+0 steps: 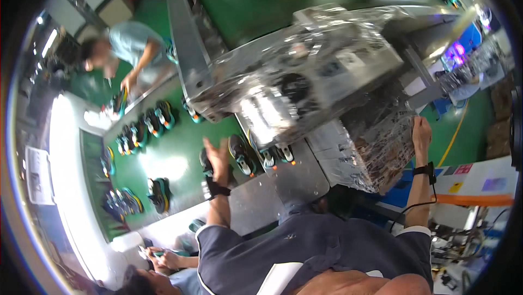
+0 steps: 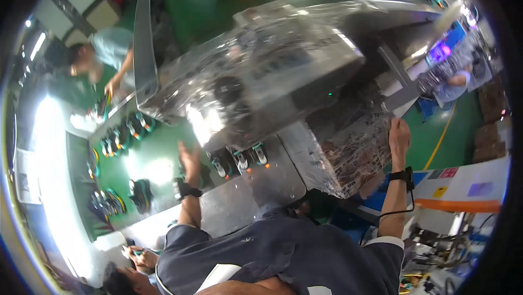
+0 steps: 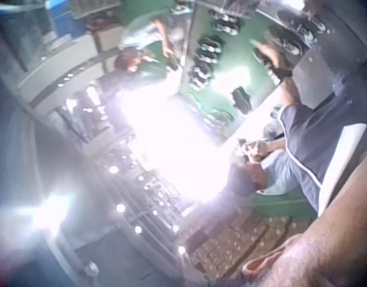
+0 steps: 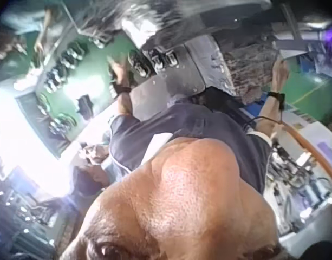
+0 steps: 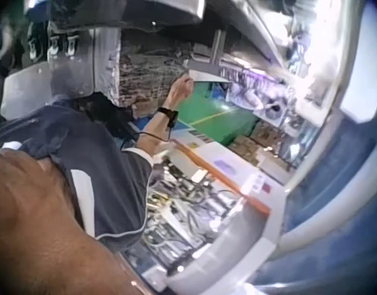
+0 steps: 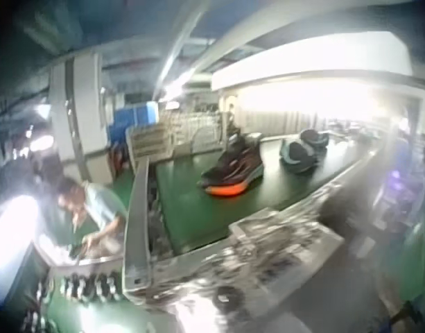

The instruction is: Operating a shoe lasting machine to shape shoes and placing them on a conveyor belt.

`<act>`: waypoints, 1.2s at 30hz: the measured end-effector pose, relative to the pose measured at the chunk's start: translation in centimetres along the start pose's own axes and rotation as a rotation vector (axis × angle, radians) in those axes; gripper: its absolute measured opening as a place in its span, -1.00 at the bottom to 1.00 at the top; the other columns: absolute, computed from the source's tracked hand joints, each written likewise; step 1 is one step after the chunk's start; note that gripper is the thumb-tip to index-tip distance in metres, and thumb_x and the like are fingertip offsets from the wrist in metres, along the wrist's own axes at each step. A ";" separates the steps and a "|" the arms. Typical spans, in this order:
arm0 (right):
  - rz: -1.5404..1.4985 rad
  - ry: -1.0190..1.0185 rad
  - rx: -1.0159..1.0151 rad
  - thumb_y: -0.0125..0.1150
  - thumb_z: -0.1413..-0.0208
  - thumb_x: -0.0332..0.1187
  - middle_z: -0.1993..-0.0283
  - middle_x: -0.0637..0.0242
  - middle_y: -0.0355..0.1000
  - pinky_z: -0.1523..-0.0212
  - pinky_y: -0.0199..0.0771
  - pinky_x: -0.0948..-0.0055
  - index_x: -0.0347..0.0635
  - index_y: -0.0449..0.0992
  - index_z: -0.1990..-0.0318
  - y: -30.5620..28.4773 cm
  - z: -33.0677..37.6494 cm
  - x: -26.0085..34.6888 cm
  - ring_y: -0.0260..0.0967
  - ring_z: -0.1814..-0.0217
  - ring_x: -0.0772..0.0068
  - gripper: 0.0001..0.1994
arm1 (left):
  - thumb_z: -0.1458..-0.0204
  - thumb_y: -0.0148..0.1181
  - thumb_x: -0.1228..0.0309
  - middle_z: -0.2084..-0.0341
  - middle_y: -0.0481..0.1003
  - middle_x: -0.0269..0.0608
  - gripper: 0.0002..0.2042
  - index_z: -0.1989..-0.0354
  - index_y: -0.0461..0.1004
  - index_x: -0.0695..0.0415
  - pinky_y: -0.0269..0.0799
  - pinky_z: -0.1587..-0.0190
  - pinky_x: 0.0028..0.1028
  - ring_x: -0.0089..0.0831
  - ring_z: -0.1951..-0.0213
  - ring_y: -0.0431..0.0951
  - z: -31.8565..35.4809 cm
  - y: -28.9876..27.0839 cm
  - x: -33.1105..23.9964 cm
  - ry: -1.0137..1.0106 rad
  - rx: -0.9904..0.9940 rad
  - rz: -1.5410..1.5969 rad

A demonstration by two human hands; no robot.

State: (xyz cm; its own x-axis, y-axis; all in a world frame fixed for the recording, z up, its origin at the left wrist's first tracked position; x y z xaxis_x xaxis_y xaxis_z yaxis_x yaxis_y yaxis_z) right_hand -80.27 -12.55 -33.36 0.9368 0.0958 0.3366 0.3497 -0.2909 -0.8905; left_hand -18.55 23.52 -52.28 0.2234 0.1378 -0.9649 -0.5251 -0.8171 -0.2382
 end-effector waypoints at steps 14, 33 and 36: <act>-0.040 -0.172 -0.130 0.06 -0.01 -0.25 0.51 0.09 0.47 0.39 0.40 0.04 -0.16 0.57 0.59 -3.8 1.2 5.5 0.46 0.40 0.05 -0.73 | -0.23 -0.02 0.25 -0.18 0.31 -0.04 -0.58 -0.18 0.34 0.25 0.26 -0.18 -0.39 -0.32 -0.13 0.39 -24.4 15.6 -51.8 0.887 0.444 -0.990; -0.437 -0.682 -0.873 0.47 0.40 -0.30 -0.16 0.05 0.26 -0.15 0.33 0.10 -0.24 0.20 -0.20 -35.1 21.5 4.5 0.28 -0.16 0.03 -0.13 | 0.17 0.29 0.41 0.06 0.45 0.04 -0.43 -0.11 0.35 0.24 0.36 -0.03 -0.22 -0.09 0.01 0.45 28.6 28.1 -61.0 1.564 1.164 -0.315; -0.275 -0.464 -0.396 0.46 0.30 -0.21 -0.01 0.03 0.35 0.12 0.46 0.13 -0.29 0.21 -0.17 -34.6 26.2 0.6 0.40 0.05 -0.02 -0.19 | 0.41 0.44 0.45 0.24 0.47 0.06 -0.35 0.00 0.36 0.23 0.38 0.13 -0.11 0.10 0.16 0.44 43.6 28.5 -59.9 2.065 1.324 -0.250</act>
State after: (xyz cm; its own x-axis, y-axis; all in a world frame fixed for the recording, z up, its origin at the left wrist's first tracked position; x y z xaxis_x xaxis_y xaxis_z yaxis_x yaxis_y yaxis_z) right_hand -91.45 22.46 -10.38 0.7535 0.5902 0.2897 0.6283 -0.5166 -0.5817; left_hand -82.70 16.43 -6.11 0.0636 -0.9866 0.1503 -0.2048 -0.1603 -0.9656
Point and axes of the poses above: each hand's wrist, its own z-axis away from the middle knuckle, its own y-axis out of the palm, x = y × z, the point moved 7 cm from there along -z, towards the middle knuckle
